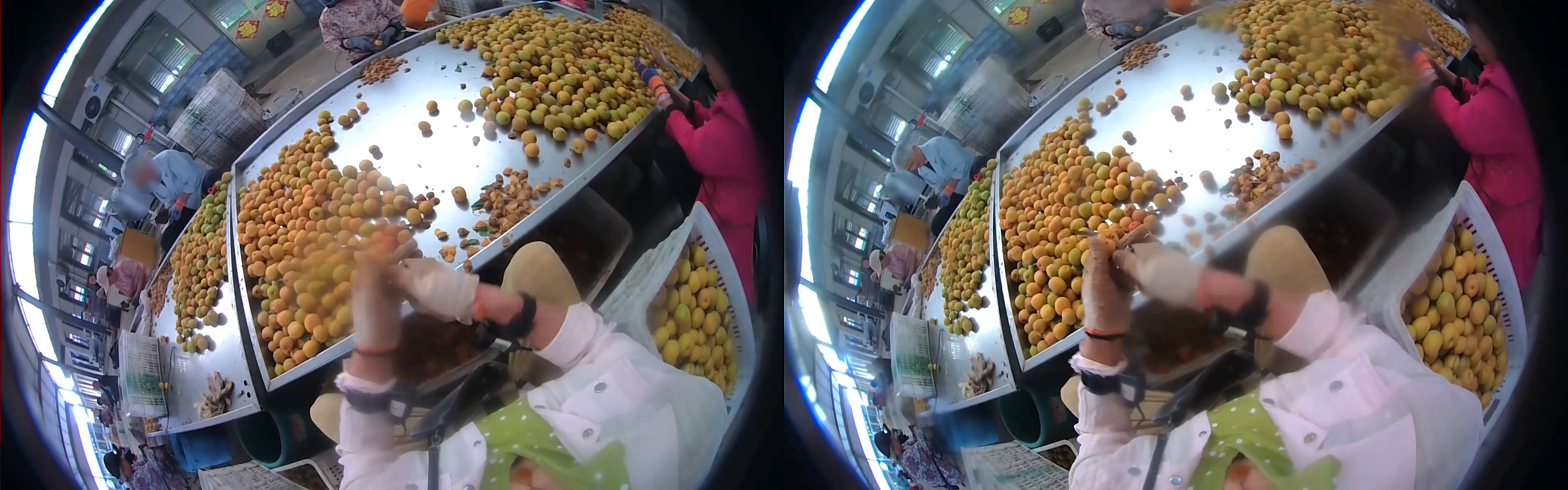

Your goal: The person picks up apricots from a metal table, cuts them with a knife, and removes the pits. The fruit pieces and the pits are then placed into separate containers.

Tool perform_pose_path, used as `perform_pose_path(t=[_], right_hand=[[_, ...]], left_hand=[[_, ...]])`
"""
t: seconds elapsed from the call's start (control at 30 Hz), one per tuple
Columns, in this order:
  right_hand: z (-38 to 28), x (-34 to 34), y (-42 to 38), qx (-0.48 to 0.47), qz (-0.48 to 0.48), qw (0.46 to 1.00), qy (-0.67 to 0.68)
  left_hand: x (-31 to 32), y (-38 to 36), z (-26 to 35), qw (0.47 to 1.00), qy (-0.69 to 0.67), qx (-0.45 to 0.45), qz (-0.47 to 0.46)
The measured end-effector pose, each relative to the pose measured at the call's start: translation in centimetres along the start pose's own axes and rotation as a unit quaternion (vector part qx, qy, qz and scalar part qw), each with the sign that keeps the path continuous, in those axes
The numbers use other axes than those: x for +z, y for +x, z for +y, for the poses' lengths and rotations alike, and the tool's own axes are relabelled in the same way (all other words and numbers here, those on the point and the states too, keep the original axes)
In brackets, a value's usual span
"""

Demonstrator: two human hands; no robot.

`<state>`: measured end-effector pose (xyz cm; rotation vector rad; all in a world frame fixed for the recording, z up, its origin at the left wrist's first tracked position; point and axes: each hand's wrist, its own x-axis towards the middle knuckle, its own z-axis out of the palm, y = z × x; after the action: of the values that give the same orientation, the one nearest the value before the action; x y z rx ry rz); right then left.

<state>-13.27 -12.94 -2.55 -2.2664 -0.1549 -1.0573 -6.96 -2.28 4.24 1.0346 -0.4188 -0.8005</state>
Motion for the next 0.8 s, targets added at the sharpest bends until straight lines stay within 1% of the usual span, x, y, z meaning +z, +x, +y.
perform_pose_path(t=[0.03, 0.07, 0.1, 0.13, 0.17, 0.2, 0.23, 0.27, 0.3, 0.33, 0.37, 0.4, 0.43, 0.47, 0.53, 0.57, 0.6, 0.67, 0.7, 0.73, 0.77, 0.8], right_hand=[[-1.2, -3.7, 1.8, 0.258, -0.143, 0.926, 0.236], [-2.7, -7.3, 3.7, 0.475, -0.264, 0.716, 0.439], [-2.9, -7.1, 3.5, 0.475, -0.261, 0.716, 0.439], [-3.0, -6.5, 3.2, 0.337, -0.2, 0.845, 0.364], [-3.1, -5.7, 2.8, 0.183, -0.131, 0.935, 0.273], [-3.0, -4.4, 2.0, 0.183, -0.129, 0.935, 0.274], [-2.3, -2.6, 0.9, 0.194, -0.066, 0.97, 0.132], [-1.2, -0.9, 0.0, 0.203, -0.003, 0.979, -0.012], [0.3, 0.8, -0.8, 0.184, 0.056, 0.981, 0.031], [-0.4, -1.2, 0.3, 0.186, 0.057, 0.98, 0.03], [-2.3, -5.0, 2.4, 0.336, -0.069, 0.907, 0.244], [-3.7, -7.3, 3.6, 0.455, -0.189, 0.752, 0.439], [-4.3, -7.5, 3.7, 0.439, -0.16, 0.773, 0.429], [-3.9, -7.5, 3.8, 0.435, -0.159, 0.777, 0.425], [-3.1, -6.8, 3.4, 0.501, -0.201, 0.638, 0.549], [-2.8, -7.1, 3.4, 0.504, -0.207, 0.569, 0.616], [-2.4, -6.6, 3.0, 0.505, -0.204, 0.568, 0.617], [-1.1, -5.0, 1.9, 0.499, -0.194, 0.557, 0.635], [-1.2, -4.5, 2.0, 0.499, -0.194, 0.557, 0.635], [-1.6, -3.8, 2.4, 0.54, -0.17, 0.644, 0.514], [-1.7, -3.4, 2.7, 0.567, -0.141, 0.716, 0.381], [-1.3, -3.5, 2.8, 0.567, -0.14, 0.716, 0.382]], left_hand=[[-0.4, 0.0, 0.5, 1.0, 0.001, -0.004, -0.002], [-0.7, 0.1, 1.2, 0.998, 0.042, -0.001, -0.038], [-0.9, 0.3, 1.8, 0.994, 0.083, 0.003, -0.075], [-0.7, 0.5, 2.2, 0.986, 0.123, 0.011, -0.113], [0.1, 0.5, 1.6, 0.986, 0.139, 0.047, -0.084], [0.2, 0.6, 0.3, 0.985, 0.141, 0.047, -0.086], [-0.2, 1.0, -1.5, 0.926, 0.336, 0.169, -0.021], [-0.3, 1.1, -2.8, 0.812, 0.511, 0.28, 0.045], [2.0, 0.9, -1.8, 0.97, 0.208, 0.112, 0.059], [1.7, 1.3, -1.6, 0.97, 0.208, 0.11, 0.057], [0.9, 1.8, -1.2, 0.99, 0.135, 0.047, -0.017], [0.4, 1.9, -0.9, 0.994, 0.06, -0.018, -0.09], [0.7, 2.0, -1.0, 0.996, -0.019, -0.024, -0.078], [0.7, 2.6, -1.1, 0.996, -0.02, -0.02, -0.082], [-0.2, 3.0, -1.4, 0.993, -0.009, 0.037, -0.113], [-0.3, 3.0, -1.6, 0.992, 0.005, 0.038, -0.12], [-0.7, 3.3, -1.9, 0.992, 0.006, 0.035, -0.121], [-3.2, 5.1, -3.4, 0.98, -0.091, -0.102, -0.146], [-5.2, 6.7, -4.6, 0.983, -0.061, -0.128, -0.115], [-5.3, 6.8, -4.4, 0.983, -0.062, -0.127, -0.116], [-5.4, 6.9, -4.2, 0.988, 0.0, -0.124, -0.089], [-5.5, 7.0, -3.9, 0.989, 0.062, -0.122, -0.062]])
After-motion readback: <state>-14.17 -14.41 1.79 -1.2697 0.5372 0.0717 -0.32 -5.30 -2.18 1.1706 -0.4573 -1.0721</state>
